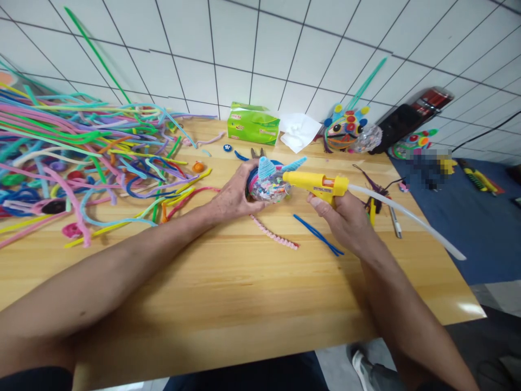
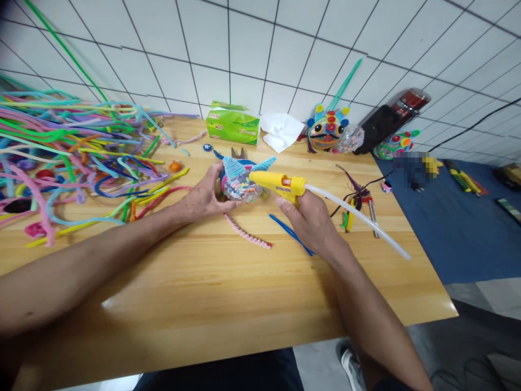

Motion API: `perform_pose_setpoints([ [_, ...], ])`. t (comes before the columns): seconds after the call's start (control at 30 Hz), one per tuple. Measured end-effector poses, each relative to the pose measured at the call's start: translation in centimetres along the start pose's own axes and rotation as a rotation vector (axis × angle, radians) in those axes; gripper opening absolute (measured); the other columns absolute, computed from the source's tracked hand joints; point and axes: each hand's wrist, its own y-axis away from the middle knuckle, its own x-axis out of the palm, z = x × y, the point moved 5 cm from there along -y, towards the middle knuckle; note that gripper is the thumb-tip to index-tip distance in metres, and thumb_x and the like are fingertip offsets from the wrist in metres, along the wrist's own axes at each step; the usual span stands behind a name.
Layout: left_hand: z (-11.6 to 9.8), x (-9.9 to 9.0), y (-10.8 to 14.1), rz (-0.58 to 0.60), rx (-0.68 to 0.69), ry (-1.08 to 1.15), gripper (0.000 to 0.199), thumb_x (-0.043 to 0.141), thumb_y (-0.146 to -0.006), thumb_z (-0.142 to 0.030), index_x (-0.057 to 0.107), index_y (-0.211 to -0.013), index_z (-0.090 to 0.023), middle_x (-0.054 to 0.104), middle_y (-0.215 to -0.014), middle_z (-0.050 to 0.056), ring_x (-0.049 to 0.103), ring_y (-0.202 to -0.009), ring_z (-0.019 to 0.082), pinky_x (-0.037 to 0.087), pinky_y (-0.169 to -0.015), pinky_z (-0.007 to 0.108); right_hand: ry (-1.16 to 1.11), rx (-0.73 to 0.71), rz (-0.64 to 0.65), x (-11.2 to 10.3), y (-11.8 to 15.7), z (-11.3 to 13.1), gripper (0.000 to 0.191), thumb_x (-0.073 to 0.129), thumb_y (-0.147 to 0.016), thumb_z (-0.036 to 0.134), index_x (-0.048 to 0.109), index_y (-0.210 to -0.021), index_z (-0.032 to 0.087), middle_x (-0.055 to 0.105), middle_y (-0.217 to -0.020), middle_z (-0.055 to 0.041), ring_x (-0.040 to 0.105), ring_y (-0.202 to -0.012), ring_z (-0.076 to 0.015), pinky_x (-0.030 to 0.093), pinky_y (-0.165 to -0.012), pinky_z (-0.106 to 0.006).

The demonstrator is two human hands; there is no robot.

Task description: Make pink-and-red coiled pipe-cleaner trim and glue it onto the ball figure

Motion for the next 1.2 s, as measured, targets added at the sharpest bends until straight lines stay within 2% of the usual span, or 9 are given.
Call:
perform_pose_setpoints([
  [0.23,-0.04,-0.06,-0.05,-0.007,-0.021,-0.017,0.095,0.092,-0.082,-0.051,0.042,-0.159,-0.026,0.056,-0.159,0.019,0.059,-0.148,0.038,0.051,-0.128,0.058,-0.011,0.007,-0.012,-0.1,0.04,-0.07,0.025,0.062,-0.103,0.047,0.073,-0.105,0.024,0.08,-0.101,-0.0088,0.074,-0.094,-0.0311,0.059,-0.088,-0.047],
  [0.33,-0.14,-0.1,-0.08,-0.004,-0.029,-0.015,0.095,0.092,-0.081,-0.05,0.042,-0.159,-0.027,0.057,-0.159,0.019,0.06,-0.147,0.039,0.052,-0.127,0.059,0.0,0.007,-0.018,-0.17,0.08,-0.14,0.024,0.062,-0.103,0.047,0.073,-0.103,0.025,0.079,-0.097,-0.0076,0.073,-0.09,-0.0301,0.059,-0.085,-0.046],
  [0.53,-0.32,-0.16,-0.08,0.008,-0.057,-0.015,0.094,0.092,-0.082,-0.048,0.042,-0.159,-0.025,0.056,-0.159,0.019,0.059,-0.147,0.039,0.051,-0.128,0.059,-0.01,0.003,-0.002,-0.04,0.07,0.18,0.027,0.063,-0.102,0.049,0.074,-0.104,0.024,0.081,-0.102,-0.009,0.075,-0.096,-0.0322,0.059,-0.088,-0.047],
  [0.77,-0.36,-0.15,-0.08,0.005,-0.032,-0.032,0.095,0.092,-0.082,-0.044,0.04,-0.16,-0.024,0.057,-0.156,0.02,0.061,-0.145,0.039,0.053,-0.126,0.059,0.02,0.004,-0.033,-0.26,0.09,-0.37,0.026,0.062,-0.102,0.048,0.072,-0.102,0.024,0.079,-0.096,-0.0081,0.073,-0.09,-0.0304,0.058,-0.083,-0.045],
  [0.93,-0.26,-0.09,-0.04,0.004,-0.037,-0.02,0.094,0.091,-0.083,-0.046,0.041,-0.159,-0.026,0.056,-0.159,0.02,0.06,-0.146,0.04,0.052,-0.127,0.061,0.002,-0.03,-0.017,-0.01,0.09,0.19,0.026,0.062,-0.102,0.048,0.074,-0.105,0.024,0.081,-0.102,-0.0092,0.075,-0.094,-0.0313,0.059,-0.085,-0.046],
  [1.2,-0.05,-0.04,-0.06,0.003,-0.043,-0.003,0.096,0.093,-0.08,-0.045,0.04,-0.159,-0.028,0.056,-0.159,0.019,0.059,-0.147,0.04,0.05,-0.127,0.063,-0.005,0.011,-0.02,-0.34,0.03,-0.19,0.024,0.061,-0.102,0.047,0.07,-0.099,0.025,0.078,-0.096,-0.0078,0.073,-0.092,-0.0309,0.058,-0.084,-0.045],
])
